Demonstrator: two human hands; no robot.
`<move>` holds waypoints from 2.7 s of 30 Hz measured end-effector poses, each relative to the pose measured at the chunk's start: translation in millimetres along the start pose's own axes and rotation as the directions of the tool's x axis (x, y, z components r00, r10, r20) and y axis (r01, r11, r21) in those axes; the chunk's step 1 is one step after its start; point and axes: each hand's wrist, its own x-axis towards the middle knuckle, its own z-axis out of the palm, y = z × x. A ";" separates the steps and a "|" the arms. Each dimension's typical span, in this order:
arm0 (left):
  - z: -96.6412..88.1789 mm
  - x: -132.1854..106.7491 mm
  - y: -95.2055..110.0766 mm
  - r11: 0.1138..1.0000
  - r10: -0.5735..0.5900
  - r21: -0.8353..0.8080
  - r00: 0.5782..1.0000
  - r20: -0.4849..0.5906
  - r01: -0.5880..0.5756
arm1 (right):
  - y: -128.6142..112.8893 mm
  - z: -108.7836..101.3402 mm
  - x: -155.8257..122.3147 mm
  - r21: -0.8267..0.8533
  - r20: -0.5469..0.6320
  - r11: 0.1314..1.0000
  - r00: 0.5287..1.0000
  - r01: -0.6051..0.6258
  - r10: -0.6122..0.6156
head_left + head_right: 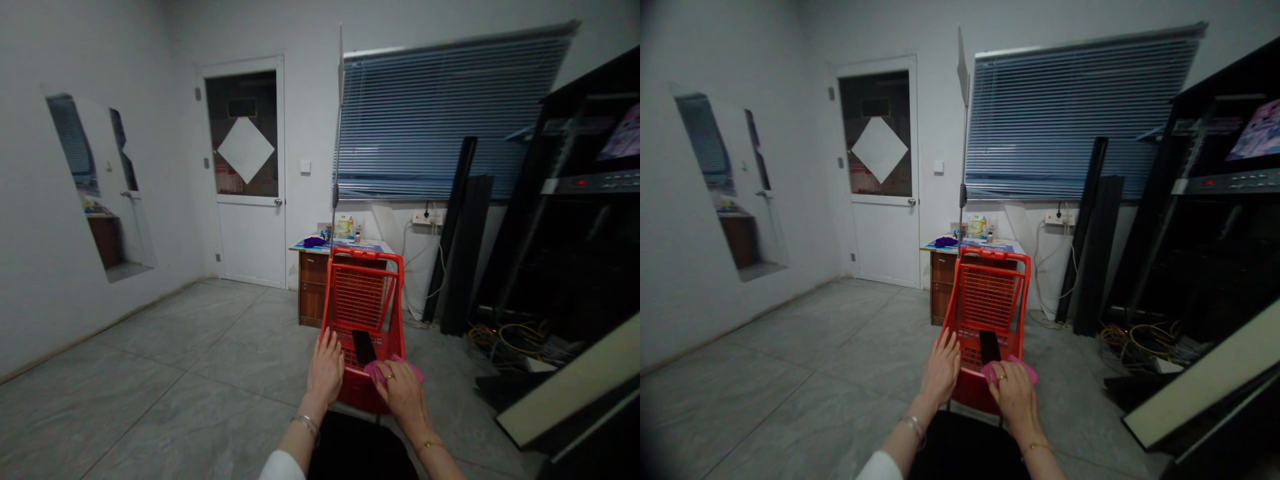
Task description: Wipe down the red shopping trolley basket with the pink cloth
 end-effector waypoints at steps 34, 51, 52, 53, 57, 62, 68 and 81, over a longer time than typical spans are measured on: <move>-9.4 -1.6 -35.6 0.988 -0.150 0.054 0.987 0.059 0.147 | -33.0 12.8 57.8 0.281 0.310 0.959 0.943 0.030 -0.120; -4.2 17.2 -59.9 0.997 -0.064 0.056 0.989 0.135 0.057 | -52.3 31.2 57.3 0.239 0.211 0.971 0.977 -0.028 -0.024; -4.6 17.8 -65.1 0.997 -0.061 0.064 0.987 0.147 0.052 | -57.0 32.0 59.4 0.221 0.205 0.975 0.978 -0.019 -0.027; -4.5 18.1 -69.9 0.997 -0.056 0.070 0.986 0.155 0.045 | -61.1 32.6 61.3 0.203 0.198 0.979 0.980 -0.014 -0.027; -5.0 16.8 -86.3 0.996 -0.044 0.085 0.984 0.171 0.030 | -76.8 33.1 65.1 0.155 0.186 0.988 0.983 -0.024 -0.006; -14.7 15.3 -107.9 0.991 -0.084 0.118 0.979 0.187 0.063 | -105.3 38.6 71.0 0.168 0.214 0.986 0.977 -0.021 -0.016; -23.2 15.3 -130.6 0.982 -0.126 0.164 0.976 0.176 0.097 | -101.5 39.7 87.7 0.182 0.261 0.982 0.960 0.053 -0.100; -17.8 10.1 -43.9 0.959 -0.284 0.036 0.957 0.068 0.282 | -28.6 30.0 78.6 0.063 0.150 0.997 0.988 -0.038 0.028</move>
